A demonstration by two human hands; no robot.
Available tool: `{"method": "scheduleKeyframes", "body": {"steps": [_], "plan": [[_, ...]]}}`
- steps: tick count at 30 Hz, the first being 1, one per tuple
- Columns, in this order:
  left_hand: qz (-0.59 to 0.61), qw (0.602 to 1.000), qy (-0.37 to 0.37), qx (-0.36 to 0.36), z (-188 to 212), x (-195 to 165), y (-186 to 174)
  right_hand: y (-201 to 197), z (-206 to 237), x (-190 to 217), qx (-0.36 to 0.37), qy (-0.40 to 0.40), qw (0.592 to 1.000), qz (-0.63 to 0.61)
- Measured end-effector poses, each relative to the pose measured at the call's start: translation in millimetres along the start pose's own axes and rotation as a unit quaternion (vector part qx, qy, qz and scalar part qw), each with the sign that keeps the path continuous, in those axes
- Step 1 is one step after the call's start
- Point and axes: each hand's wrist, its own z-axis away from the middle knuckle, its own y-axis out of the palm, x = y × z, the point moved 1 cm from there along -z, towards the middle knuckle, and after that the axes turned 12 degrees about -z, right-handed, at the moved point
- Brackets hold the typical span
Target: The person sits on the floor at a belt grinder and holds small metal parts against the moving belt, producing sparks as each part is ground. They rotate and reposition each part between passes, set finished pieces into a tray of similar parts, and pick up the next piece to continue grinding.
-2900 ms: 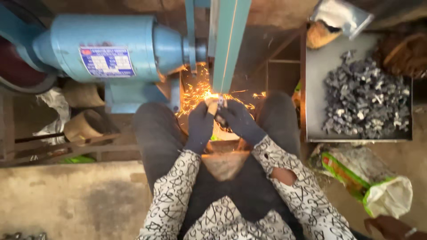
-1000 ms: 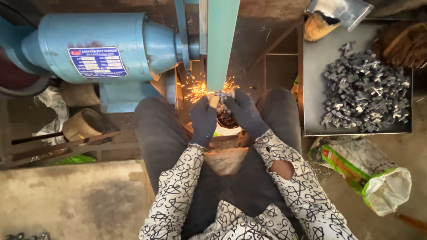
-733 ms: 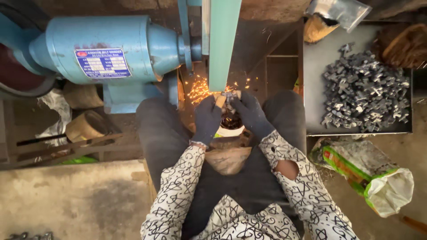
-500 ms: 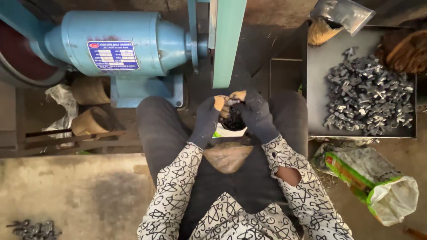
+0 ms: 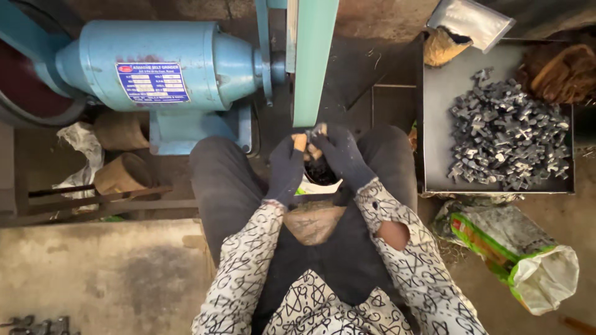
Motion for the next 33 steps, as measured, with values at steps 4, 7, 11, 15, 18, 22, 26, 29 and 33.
{"method": "scheduleKeyframes", "body": {"steps": [4, 7, 11, 15, 18, 22, 26, 29, 33], "plan": [[-0.092, 0.996, 0.009, -0.017, -5, -4, 6, 3, -10, -14, 0.01, 0.016, 0.993, -0.114], [-0.027, 0.999, 0.002, 0.034, -6, -11, 0, 0, -3, -19, -0.025, 0.032, 0.995, -0.095], [0.125, 0.987, -0.053, 0.091, -8, -17, 3, -5, -3, -23, -0.06, 0.069, 0.972, -0.217], [0.014, 0.999, -0.031, 0.023, -8, -16, 8, -10, -13, -31, -0.059, 0.044, 0.982, -0.176], [-0.111, 0.99, 0.069, 0.048, -8, -15, 4, -21, -1, -36, -0.057, 0.033, 0.989, -0.134], [0.029, 0.972, 0.074, 0.219, -11, -18, -6, -41, 21, -30, -0.163, 0.01, 0.942, 0.292], [0.308, 0.842, -0.038, 0.44, 14, -25, -11, -46, 34, -19, -0.113, 0.016, 0.99, 0.089], [0.322, 0.817, -0.05, 0.476, 28, -25, -20, -47, 38, -8, -0.082, -0.02, 0.996, -0.035], [0.295, 0.815, -0.03, 0.497, 30, -21, -26, -41, 42, 8, -0.082, -0.008, 0.992, -0.099]]}}
